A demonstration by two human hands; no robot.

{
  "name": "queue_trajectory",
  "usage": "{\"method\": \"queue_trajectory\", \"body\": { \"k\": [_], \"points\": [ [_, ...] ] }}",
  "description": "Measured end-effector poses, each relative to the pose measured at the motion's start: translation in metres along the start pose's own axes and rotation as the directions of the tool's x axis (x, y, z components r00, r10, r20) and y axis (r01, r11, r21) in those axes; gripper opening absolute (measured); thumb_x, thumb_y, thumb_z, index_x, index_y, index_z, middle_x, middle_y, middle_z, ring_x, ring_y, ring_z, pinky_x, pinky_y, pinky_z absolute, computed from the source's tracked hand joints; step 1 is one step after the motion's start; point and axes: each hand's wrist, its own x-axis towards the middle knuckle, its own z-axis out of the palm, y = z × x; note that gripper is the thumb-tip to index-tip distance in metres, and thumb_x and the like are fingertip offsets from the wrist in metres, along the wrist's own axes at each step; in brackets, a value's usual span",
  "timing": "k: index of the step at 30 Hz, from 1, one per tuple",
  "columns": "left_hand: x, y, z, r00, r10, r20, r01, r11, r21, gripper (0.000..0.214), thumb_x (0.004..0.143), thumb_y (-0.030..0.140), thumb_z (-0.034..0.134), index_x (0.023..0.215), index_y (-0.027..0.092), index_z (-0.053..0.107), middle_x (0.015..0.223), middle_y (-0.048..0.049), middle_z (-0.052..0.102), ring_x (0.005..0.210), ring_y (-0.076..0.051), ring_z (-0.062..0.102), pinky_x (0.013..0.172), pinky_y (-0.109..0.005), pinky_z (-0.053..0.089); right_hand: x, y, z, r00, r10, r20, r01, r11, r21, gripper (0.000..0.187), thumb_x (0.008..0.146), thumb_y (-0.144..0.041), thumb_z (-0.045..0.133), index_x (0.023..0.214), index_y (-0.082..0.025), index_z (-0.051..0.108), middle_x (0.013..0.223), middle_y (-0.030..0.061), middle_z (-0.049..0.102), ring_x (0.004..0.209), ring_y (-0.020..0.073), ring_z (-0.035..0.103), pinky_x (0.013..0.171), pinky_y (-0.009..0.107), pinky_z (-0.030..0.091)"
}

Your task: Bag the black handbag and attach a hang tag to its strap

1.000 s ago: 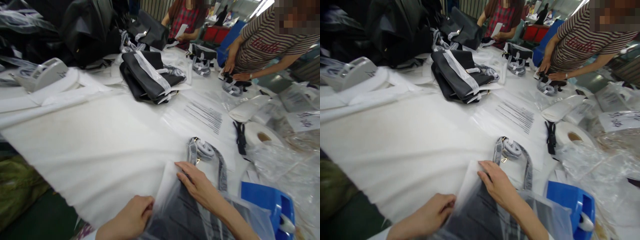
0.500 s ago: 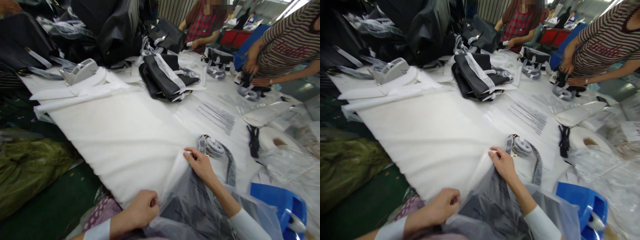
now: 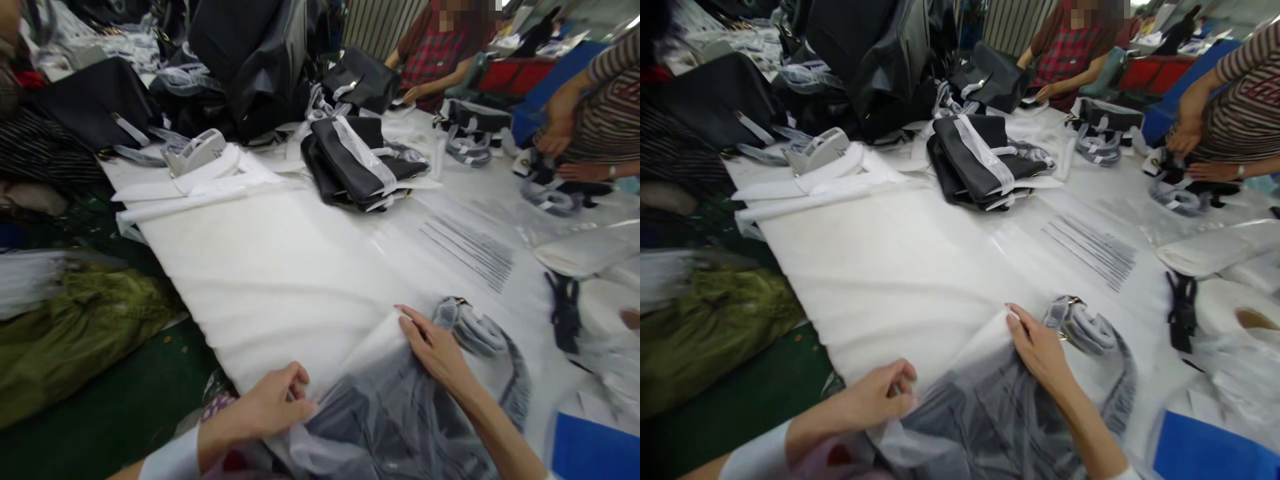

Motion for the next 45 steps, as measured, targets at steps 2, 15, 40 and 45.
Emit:
{"method": "queue_trajectory", "body": {
  "k": [2, 15, 40, 45],
  "points": [
    [-0.016, -0.013, 0.004, 0.996, -0.086, 0.006, 0.086, 0.996, -0.035, 0.050, 0.069, 0.039, 0.066, 0.111, 0.017, 0.053, 0.090, -0.0022, 0.063, 0.073, -0.014, 0.054, 0.062, -0.025, 0.039, -0.002, -0.003, 0.002, 0.995, -0.037, 0.092, 0.041, 0.999, -0.035, 0.049, 0.082, -0.061, 0.038, 0.084, -0.022, 0.068, 0.073, 0.0032, 0.069, 0.068, 0.0229, 0.062, 0.064, 0.032, 0.045],
    [0.093, 0.068, 0.014, 0.939, 0.311, -0.146, -0.276, 0.936, 0.218, 0.055, 0.088, 0.043, 0.046, 0.137, 0.018, 0.041, 0.128, -0.0133, 0.058, 0.105, -0.023, 0.057, 0.087, -0.037, 0.046, -0.037, 0.025, -0.024, 0.946, 0.322, -0.023, -0.275, 0.841, 0.465, 0.055, 0.081, -0.062, 0.046, 0.109, -0.016, 0.059, 0.088, 0.0102, 0.071, 0.077, 0.0242, 0.068, 0.072, 0.038, 0.054],
    [0.161, 0.133, 0.024, 0.848, 0.284, 0.448, -0.455, 0.824, 0.338, 0.041, 0.090, 0.054, 0.044, 0.082, 0.017, 0.060, 0.077, 0.0017, 0.055, 0.075, -0.014, 0.050, 0.068, -0.024, 0.036, -0.043, 0.031, -0.043, 0.803, 0.045, 0.595, -0.441, 0.716, 0.541, 0.052, 0.067, -0.069, 0.062, 0.059, -0.021, 0.046, 0.055, -0.0057, 0.034, 0.054, 0.0093, 0.029, 0.046, 0.023, 0.022],
    [0.160, 0.130, 0.024, 0.822, 0.276, 0.499, -0.467, 0.828, 0.311, 0.041, 0.094, 0.051, 0.036, 0.090, 0.019, 0.062, 0.084, -0.0002, 0.057, 0.080, -0.014, 0.053, 0.074, -0.025, 0.039, -0.045, 0.025, -0.031, 0.819, 0.038, 0.573, -0.531, 0.426, 0.732, 0.041, 0.058, -0.053, 0.078, 0.077, -0.020, 0.064, 0.071, -0.0033, 0.055, 0.070, 0.0134, 0.048, 0.062, 0.022, 0.039]
  ]
}}
